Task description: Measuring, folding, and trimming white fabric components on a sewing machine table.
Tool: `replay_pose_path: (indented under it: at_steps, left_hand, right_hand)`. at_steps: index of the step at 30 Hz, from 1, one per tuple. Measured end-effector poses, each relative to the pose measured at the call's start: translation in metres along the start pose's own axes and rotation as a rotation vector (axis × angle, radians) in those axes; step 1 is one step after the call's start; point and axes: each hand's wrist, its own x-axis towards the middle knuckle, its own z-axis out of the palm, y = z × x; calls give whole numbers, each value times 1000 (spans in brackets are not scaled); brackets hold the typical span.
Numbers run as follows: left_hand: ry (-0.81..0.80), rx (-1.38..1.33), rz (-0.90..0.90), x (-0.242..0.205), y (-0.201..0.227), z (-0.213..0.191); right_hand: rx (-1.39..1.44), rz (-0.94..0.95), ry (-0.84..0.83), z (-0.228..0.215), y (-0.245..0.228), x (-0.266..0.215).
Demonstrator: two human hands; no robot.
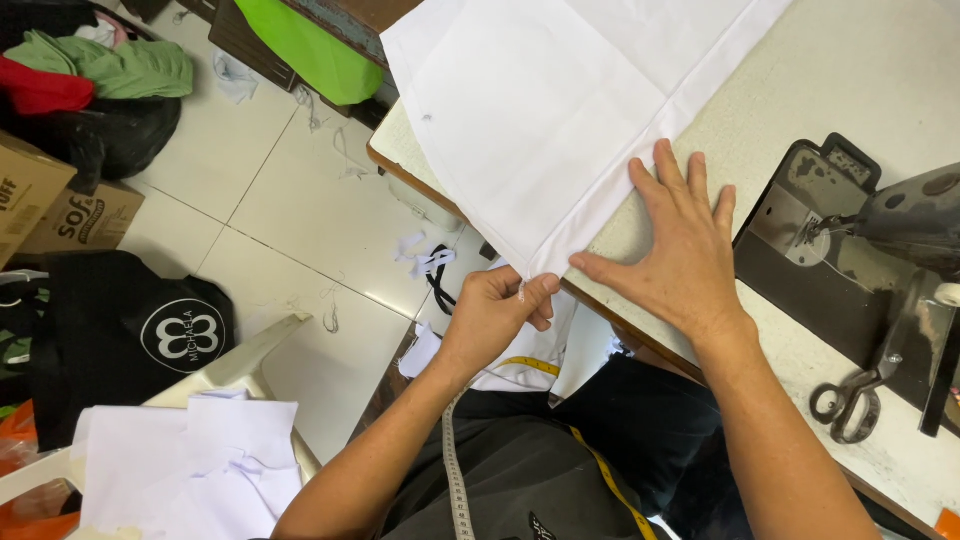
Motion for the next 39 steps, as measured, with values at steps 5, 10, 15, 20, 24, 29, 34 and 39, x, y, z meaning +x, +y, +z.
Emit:
replay_pose_path:
  at_steps: [5,10,15,20,24,29,34,39]
  left_hand:
    - [17,-11,9,4,-9,4]
    - [5,35,34,1,-11,9]
    - [29,82,-11,-3,-6,11]
    - [62,262,26,-14,-40,28]
    - [-495,434,-170,-66,-8,30]
    - [-1046,802,352,-56,77,25]
    - [-431,964,873,128,71,84]
    - [-222,1186,1291,286,71,116]
  right_hand:
    - [13,38,-15,-2,-1,7]
    - [99,36,114,-2,19,19]
    - [63,84,61,-9,22,22]
    - [140,73,234,8,54,22]
    - [118,7,303,30,49,-41]
    - [167,-37,366,47,32,-119]
    - [112,-58,438,58,23,-144]
    - [157,3,368,58,17,-162]
